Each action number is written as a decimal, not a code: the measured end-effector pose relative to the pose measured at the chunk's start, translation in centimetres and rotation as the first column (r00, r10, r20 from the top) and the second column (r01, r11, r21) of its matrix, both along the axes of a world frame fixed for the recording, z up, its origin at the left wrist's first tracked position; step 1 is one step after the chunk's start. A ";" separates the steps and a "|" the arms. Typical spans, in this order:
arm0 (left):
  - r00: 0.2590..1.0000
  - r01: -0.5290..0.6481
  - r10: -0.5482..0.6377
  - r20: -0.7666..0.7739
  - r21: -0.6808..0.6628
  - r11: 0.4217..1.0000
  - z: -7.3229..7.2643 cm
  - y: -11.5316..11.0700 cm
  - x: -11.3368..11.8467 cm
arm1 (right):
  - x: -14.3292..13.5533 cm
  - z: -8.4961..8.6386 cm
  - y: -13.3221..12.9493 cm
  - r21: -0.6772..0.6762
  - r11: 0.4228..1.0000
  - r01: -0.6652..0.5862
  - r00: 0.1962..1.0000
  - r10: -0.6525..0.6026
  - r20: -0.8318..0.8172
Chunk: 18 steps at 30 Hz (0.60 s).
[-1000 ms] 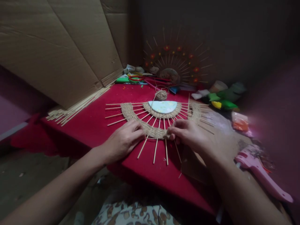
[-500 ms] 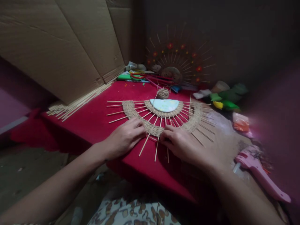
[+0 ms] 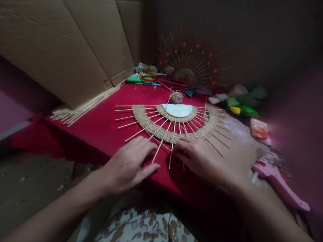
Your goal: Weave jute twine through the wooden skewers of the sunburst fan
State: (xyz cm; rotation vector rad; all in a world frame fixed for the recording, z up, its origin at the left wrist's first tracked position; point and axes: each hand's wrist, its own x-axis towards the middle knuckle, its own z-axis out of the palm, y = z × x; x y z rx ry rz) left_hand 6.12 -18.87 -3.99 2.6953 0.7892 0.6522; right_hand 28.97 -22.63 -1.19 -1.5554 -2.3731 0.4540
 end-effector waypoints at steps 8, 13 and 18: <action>0.990 -0.013 0.036 -0.137 0.168 0.986 -0.7 -0.8 1.3 | 0.0 0.2 -1.9 -0.032 0.999 -0.018 1.000 0.018 0.001; 0.987 0.019 0.028 -0.156 0.288 0.958 -0.6 -0.7 1.6 | -0.5 0.7 -2.8 -0.049 0.997 -0.063 0.998 0.063 0.002; 0.990 0.021 0.022 -0.142 0.295 0.955 -0.5 -0.8 1.6 | -1.3 0.7 -3.9 -0.027 0.995 -0.098 0.993 0.100 0.058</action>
